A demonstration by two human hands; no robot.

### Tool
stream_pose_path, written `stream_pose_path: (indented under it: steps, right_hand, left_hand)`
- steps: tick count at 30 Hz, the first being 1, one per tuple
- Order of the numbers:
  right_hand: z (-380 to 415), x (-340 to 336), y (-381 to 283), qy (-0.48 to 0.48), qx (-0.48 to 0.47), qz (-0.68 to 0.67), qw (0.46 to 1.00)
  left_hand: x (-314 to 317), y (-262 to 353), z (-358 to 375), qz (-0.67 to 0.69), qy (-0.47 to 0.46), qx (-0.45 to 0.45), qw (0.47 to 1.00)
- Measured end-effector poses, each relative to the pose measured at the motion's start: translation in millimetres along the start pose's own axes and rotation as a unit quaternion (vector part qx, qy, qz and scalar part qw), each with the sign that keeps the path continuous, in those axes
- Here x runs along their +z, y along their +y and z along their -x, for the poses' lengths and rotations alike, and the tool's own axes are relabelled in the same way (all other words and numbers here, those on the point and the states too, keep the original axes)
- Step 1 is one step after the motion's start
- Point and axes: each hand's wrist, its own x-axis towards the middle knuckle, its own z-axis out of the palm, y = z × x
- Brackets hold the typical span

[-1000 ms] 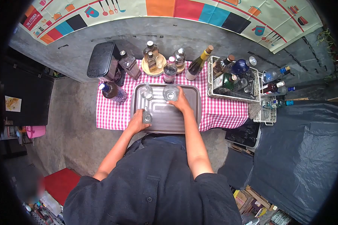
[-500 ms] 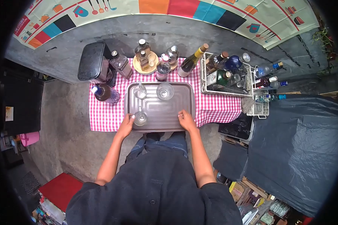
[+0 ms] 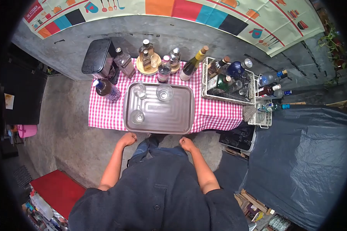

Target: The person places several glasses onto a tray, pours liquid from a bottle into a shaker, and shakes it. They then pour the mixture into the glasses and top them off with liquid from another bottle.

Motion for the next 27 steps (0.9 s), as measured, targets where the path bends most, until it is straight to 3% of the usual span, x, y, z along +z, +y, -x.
stream_pose_path:
  steps: [3,6,12,15,20,22,27]
  right_hand:
    - [6,2,41,-0.012,0.039,-0.056,0.998]
    - [33,-9,59,-0.019,0.085,-0.111,0.990]
    - [78,-8,105,-0.090,0.198,-0.124,0.968]
    - [93,-2,135,-0.176,0.179,-0.152,0.956]
    - [116,23,199,-0.158,0.103,-0.178,0.966]
    - [121,25,224,-0.160,0.071,-0.174,0.969]
    - [152,26,254,-0.201,0.196,-0.243,0.928]
  left_hand:
    - [29,23,-2,-0.008,0.063,0.011,0.998]
    - [55,47,-2,0.063,0.029,0.059,0.996]
    - [129,64,-25,-0.011,0.038,0.056,0.998]
    - [158,69,-18,-0.018,0.071,0.048,0.996]
    - [188,79,10,-0.020,0.135,0.027,0.990]
    - [204,79,16,0.010,0.159,-0.034,0.987]
    - [229,95,16,-0.035,0.131,-0.050,0.990]
